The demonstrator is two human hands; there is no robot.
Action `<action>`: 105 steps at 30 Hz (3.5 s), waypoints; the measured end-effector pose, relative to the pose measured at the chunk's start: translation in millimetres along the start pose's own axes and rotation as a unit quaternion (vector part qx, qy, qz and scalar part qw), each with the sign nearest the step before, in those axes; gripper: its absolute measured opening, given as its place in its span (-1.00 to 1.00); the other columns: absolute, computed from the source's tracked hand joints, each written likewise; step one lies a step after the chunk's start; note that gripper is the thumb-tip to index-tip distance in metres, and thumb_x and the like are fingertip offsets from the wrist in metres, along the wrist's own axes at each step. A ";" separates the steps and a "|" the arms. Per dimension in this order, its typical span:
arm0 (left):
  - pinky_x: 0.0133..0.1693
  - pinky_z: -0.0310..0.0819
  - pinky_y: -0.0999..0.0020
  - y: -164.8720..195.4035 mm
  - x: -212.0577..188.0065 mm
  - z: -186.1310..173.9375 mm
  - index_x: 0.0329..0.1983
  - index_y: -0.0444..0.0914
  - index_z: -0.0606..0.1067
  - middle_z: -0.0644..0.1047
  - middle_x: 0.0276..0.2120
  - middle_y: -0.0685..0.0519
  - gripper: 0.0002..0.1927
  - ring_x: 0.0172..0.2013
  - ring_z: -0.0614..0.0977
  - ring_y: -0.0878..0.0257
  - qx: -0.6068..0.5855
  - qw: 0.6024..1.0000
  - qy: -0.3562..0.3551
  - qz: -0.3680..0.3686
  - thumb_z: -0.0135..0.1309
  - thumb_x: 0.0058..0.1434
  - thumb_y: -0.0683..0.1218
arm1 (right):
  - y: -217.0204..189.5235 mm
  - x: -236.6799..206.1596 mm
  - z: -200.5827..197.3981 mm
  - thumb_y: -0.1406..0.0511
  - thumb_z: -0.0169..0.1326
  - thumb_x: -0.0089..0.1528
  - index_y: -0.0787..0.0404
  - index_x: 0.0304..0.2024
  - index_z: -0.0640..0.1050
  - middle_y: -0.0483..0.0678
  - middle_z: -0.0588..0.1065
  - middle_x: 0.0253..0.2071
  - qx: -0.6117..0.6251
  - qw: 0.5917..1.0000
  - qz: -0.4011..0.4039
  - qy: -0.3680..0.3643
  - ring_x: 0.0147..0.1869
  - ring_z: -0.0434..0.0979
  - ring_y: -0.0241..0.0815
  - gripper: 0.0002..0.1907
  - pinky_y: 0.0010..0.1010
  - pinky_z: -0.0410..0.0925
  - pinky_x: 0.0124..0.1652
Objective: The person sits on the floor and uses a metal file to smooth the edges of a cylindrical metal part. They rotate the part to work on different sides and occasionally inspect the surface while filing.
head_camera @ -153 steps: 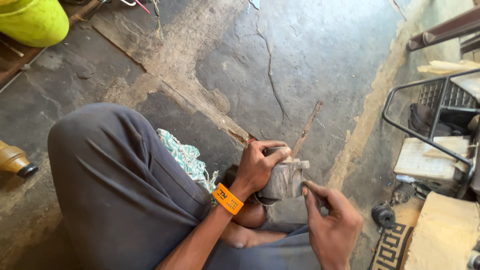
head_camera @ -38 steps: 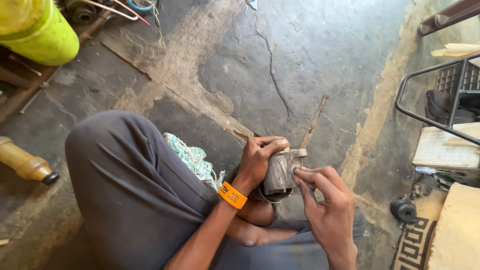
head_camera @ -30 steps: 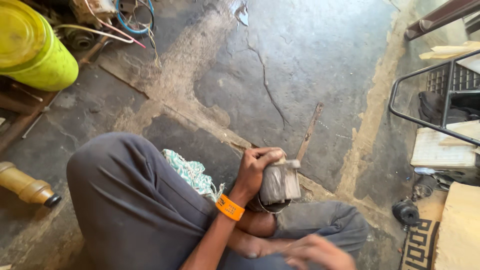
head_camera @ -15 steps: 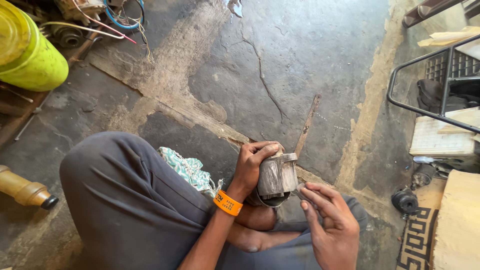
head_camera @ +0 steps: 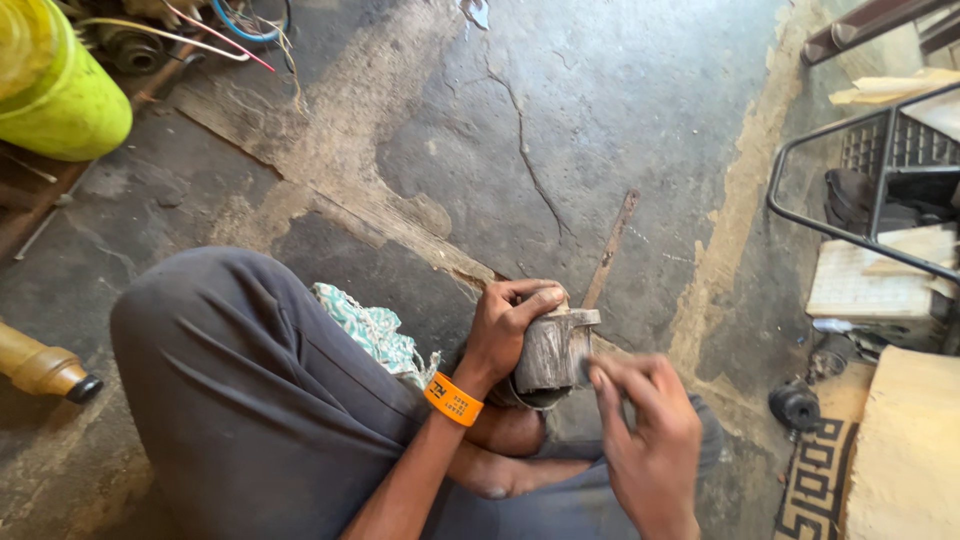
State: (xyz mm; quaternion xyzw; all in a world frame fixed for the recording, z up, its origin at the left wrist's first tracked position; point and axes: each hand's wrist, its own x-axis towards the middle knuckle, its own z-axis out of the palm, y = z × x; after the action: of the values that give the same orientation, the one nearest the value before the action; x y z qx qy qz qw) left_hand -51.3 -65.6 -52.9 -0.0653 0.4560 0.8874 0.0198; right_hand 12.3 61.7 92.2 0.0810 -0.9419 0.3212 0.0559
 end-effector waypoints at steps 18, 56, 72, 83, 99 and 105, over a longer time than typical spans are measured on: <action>-0.35 0.46 0.47 8.5 0.0 1.0 -0.25 -0.43 0.66 0.67 -0.43 0.04 -0.65 -0.42 0.60 0.41 0.042 0.999 0.014 -0.004 0.15 0.20 0.00 | 7.8 12.0 16.5 0.57 0.18 0.13 0.49 -0.07 0.56 0.11 0.47 0.12 0.174 0.984 0.034 0.012 0.18 0.58 -0.13 -0.70 -0.40 0.43 0.11; -0.34 0.52 0.47 15.1 -2.3 5.1 -0.20 -0.41 0.67 0.70 -0.41 -0.05 -0.62 -0.41 0.66 0.38 0.078 0.997 0.029 0.000 0.21 0.16 0.02 | 0.4 20.9 6.6 0.39 0.26 0.19 0.34 -0.19 0.65 -0.05 0.47 -0.45 -0.049 0.998 -0.005 0.036 -0.43 0.41 -0.31 -0.84 -0.46 0.29 -0.38; -0.35 0.53 0.45 18.2 -4.5 7.7 -0.21 -0.37 0.68 0.71 -0.42 -0.03 -0.62 -0.42 0.68 0.34 0.126 0.991 0.038 0.007 0.21 0.13 0.04 | -7.2 17.8 5.3 0.40 0.26 0.14 0.28 -0.25 0.65 -0.03 0.48 -0.47 -0.087 0.995 -0.035 0.038 -0.45 0.49 -0.25 -0.87 -0.41 0.34 -0.40; -0.32 0.55 0.44 25.4 -8.3 10.7 -0.22 -0.39 0.67 0.71 -0.42 -0.07 -0.61 -0.40 0.71 0.32 0.154 0.988 0.026 0.017 0.19 0.14 0.05 | -0.3 6.7 2.1 0.40 0.28 0.14 0.31 -0.27 0.65 -0.05 0.47 -0.49 -0.097 0.994 -0.027 0.042 -0.45 0.46 -0.27 -0.88 -0.43 0.32 -0.40; -0.36 0.52 0.43 24.9 -10.5 11.9 -0.25 -0.40 0.68 0.69 -0.48 -0.04 -0.62 -0.44 0.67 0.35 0.126 0.991 0.037 0.027 0.20 0.16 0.05 | 15.6 8.7 22.9 0.40 0.25 0.20 0.34 -0.20 0.64 -0.11 0.49 -0.39 0.008 0.997 0.023 0.075 -0.37 0.48 -0.41 -0.86 -0.57 0.36 -0.36; -0.37 0.50 0.44 22.7 -9.7 11.0 -0.24 -0.38 0.68 0.69 -0.48 -0.05 -0.61 -0.47 0.66 0.35 0.136 0.988 0.064 0.035 0.20 0.13 0.06 | 10.8 15.2 19.1 0.36 0.25 0.19 0.29 -0.25 0.66 -0.08 0.52 -0.43 -0.079 0.995 0.017 0.060 -0.41 0.48 -0.32 -0.89 -0.47 0.34 -0.39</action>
State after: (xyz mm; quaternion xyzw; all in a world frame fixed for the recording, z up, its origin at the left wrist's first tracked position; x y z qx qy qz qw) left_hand -44.9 -69.7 -26.9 -0.1033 0.5745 0.8114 -0.0316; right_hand -5.7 56.7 73.1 0.0415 -0.9606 0.2508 0.1128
